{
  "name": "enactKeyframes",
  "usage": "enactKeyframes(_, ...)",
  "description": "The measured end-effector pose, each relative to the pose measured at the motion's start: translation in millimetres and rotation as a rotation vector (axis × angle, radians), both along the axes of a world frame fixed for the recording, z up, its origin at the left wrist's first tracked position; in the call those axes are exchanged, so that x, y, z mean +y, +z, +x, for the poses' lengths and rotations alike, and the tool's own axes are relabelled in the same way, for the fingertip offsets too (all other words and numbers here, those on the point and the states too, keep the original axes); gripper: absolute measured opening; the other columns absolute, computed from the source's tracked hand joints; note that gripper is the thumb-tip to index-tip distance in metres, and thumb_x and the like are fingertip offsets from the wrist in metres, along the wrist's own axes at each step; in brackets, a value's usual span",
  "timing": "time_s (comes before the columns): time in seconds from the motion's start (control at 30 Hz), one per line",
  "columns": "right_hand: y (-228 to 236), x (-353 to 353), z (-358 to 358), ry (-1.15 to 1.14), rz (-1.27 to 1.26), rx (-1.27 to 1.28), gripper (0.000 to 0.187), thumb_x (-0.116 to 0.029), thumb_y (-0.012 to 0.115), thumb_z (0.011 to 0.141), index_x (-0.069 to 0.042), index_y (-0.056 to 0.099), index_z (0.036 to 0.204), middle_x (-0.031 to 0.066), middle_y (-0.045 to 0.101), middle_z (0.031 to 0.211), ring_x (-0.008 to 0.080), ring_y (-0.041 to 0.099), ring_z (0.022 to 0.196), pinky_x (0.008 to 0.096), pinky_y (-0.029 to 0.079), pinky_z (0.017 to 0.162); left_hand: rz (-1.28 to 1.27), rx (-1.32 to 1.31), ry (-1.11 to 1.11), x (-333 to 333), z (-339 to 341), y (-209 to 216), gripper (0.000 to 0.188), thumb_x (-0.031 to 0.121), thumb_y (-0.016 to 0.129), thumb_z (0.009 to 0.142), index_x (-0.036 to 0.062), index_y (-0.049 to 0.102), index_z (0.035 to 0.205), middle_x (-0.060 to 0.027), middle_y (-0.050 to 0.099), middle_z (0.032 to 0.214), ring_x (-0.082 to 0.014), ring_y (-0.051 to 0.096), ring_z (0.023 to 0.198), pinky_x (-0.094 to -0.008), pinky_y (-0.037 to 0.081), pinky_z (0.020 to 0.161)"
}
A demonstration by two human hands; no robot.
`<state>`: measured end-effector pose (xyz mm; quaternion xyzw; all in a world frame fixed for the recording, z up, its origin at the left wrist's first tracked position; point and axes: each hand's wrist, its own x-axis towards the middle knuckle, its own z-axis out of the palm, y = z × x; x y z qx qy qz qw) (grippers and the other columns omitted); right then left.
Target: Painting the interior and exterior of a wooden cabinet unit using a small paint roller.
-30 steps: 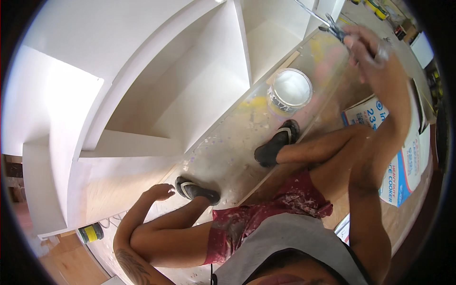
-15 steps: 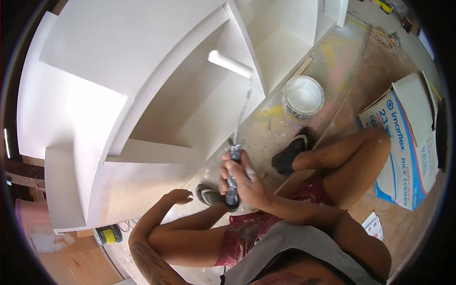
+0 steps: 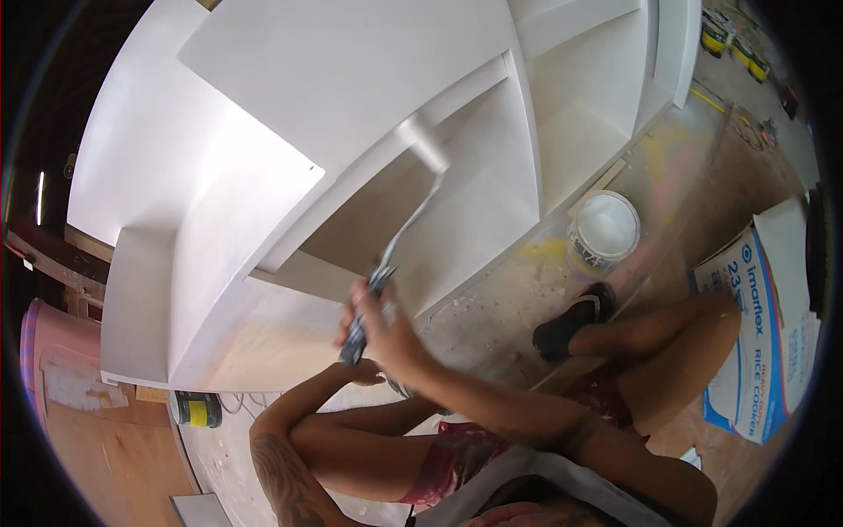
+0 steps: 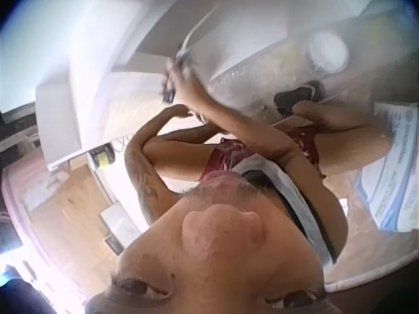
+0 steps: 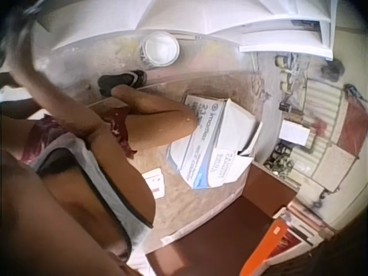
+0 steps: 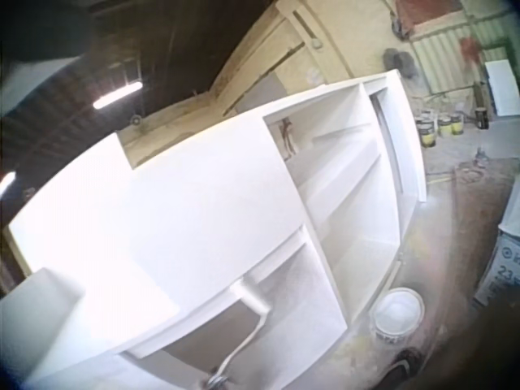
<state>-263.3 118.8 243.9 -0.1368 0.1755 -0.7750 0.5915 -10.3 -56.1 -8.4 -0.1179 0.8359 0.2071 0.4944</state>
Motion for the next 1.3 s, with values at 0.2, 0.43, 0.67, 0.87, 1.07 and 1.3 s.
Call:
enactKeyframes(0.2, 1, 0, 26, 0.04, -0.114, -0.032, 0.023, -0.029, 0.043, 0.105, -0.007, 0.037, 0.107, 0.0059, 0.051, 0.083, 0.0144, 0.058, 0.063, 0.0322, 0.053, 0.059, -0.093, -0.046, 0.003, 2, -24, 24, 0.044, 0.037, 0.048, 0.097, 0.0084, 0.057, 0.129, -0.0182, 0.062, 0.123, -0.0348, 0.058, 0.117, -0.0458, 0.044, 0.099)
enactKeyframes(0.43, 9, -40, -83, -0.276, 0.0, -0.041, 0.021, -0.029, 0.046, 0.103, -0.009, 0.039, 0.103, 0.0047, 0.048, 0.08, 0.0169, 0.055, 0.067, 0.0403, 0.055, 0.067, -0.161, -0.096, -0.001, 4, -33, 42, 0.044, 0.037, 0.05, 0.097, 0.0077, 0.056, 0.129, -0.0189, 0.061, 0.123, -0.0363, 0.058, 0.114, -0.0463, 0.046, 0.096)
enactKeyframes(0.67, 13, 9, 60, 0.174, 0.063, 0.202, 0.017, -0.022, 0.039, 0.105, -0.005, 0.037, 0.106, 0.0045, 0.049, 0.076, 0.0142, 0.057, 0.059, 0.0285, 0.049, 0.055, -0.083, 0.091, -0.063, -37, 18, -26, 0.045, 0.039, 0.049, 0.096, 0.0069, 0.058, 0.125, -0.0197, 0.063, 0.119, -0.0348, 0.06, 0.112, -0.0468, 0.048, 0.094)
enactKeyframes(0.87, 0, 8, 102, 0.26, -0.083, -0.04, 0.016, -0.022, 0.042, 0.105, -0.006, 0.038, 0.107, 0.0057, 0.051, 0.082, 0.0165, 0.06, 0.073, 0.0331, 0.053, 0.073, -0.076, 0.115, 0.008, -33, 27, -25, 0.044, 0.04, 0.05, 0.096, 0.0063, 0.06, 0.123, -0.0198, 0.065, 0.116, -0.0351, 0.061, 0.11, -0.0469, 0.049, 0.092)
enactKeyframes(1.07, 16, -43, -55, -0.2, -0.111, -0.031, 0.02, -0.025, 0.047, 0.102, -0.007, 0.041, 0.097, 0.0074, 0.051, 0.082, 0.0211, 0.061, 0.074, 0.0464, 0.057, 0.077, -0.154, 0.007, 0.019, -9, 2, 9, 0.048, 0.043, 0.051, 0.095, 0.0066, 0.059, 0.126, -0.0206, 0.066, 0.113, -0.0373, 0.061, 0.109, -0.0471, 0.048, 0.092)
enactKeyframes(1.3, 23, -36, -71, -0.15, 0.043, 0.042, 0.016, -0.021, 0.048, 0.101, -0.006, 0.041, 0.1, 0.0068, 0.051, 0.082, 0.022, 0.06, 0.076, 0.0452, 0.058, 0.074, -0.117, -0.065, 0.035, 5, -1, 25, 0.048, 0.044, 0.048, 0.097, 0.0094, 0.056, 0.129, -0.0185, 0.064, 0.118, -0.0368, 0.06, 0.111, -0.0468, 0.047, 0.095)
